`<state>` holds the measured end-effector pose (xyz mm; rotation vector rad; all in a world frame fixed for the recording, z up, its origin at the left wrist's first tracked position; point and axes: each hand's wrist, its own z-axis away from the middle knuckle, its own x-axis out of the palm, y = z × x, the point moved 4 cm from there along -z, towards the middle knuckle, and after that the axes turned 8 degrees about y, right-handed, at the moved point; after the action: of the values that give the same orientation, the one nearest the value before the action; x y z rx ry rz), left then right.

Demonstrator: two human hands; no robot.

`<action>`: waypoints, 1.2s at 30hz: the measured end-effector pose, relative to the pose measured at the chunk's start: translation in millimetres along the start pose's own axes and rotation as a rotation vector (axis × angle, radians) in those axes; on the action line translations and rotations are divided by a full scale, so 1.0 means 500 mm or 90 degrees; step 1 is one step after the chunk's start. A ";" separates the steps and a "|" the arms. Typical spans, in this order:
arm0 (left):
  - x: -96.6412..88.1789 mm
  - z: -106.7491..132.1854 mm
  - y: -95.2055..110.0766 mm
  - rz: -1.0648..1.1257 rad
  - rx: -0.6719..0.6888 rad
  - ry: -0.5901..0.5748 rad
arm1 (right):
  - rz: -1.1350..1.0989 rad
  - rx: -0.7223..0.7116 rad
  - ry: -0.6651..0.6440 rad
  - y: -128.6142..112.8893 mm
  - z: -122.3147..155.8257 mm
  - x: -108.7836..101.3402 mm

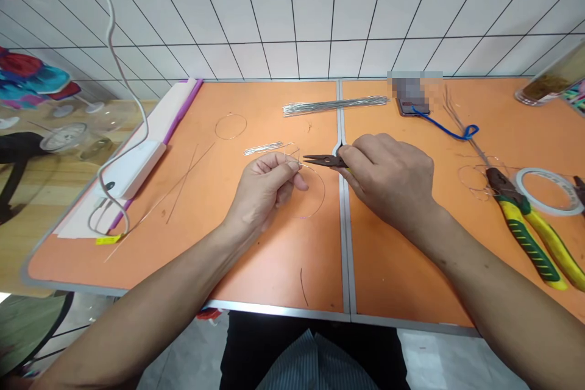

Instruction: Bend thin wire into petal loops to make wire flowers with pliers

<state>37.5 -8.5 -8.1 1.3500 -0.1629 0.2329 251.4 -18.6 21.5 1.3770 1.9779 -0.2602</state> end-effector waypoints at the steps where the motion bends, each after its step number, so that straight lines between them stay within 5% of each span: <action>1: 0.000 0.000 0.000 -0.005 0.000 -0.001 | 0.005 -0.003 0.002 0.001 0.001 0.002; 17: 0.004 0.000 -0.002 -0.018 -0.006 -0.026 | 0.053 -0.086 0.062 -0.008 0.002 0.000; 26: 0.003 0.002 -0.001 -0.020 -0.008 -0.026 | 0.018 0.010 -0.084 -0.004 -0.006 0.001; 36: 0.004 0.002 -0.002 -0.023 -0.016 -0.029 | 0.006 -0.007 -0.030 -0.003 0.002 0.004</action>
<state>39.8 -9.6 -8.3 1.3329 -0.1791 0.1691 250.0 -18.5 19.4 1.3599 1.9308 -0.2744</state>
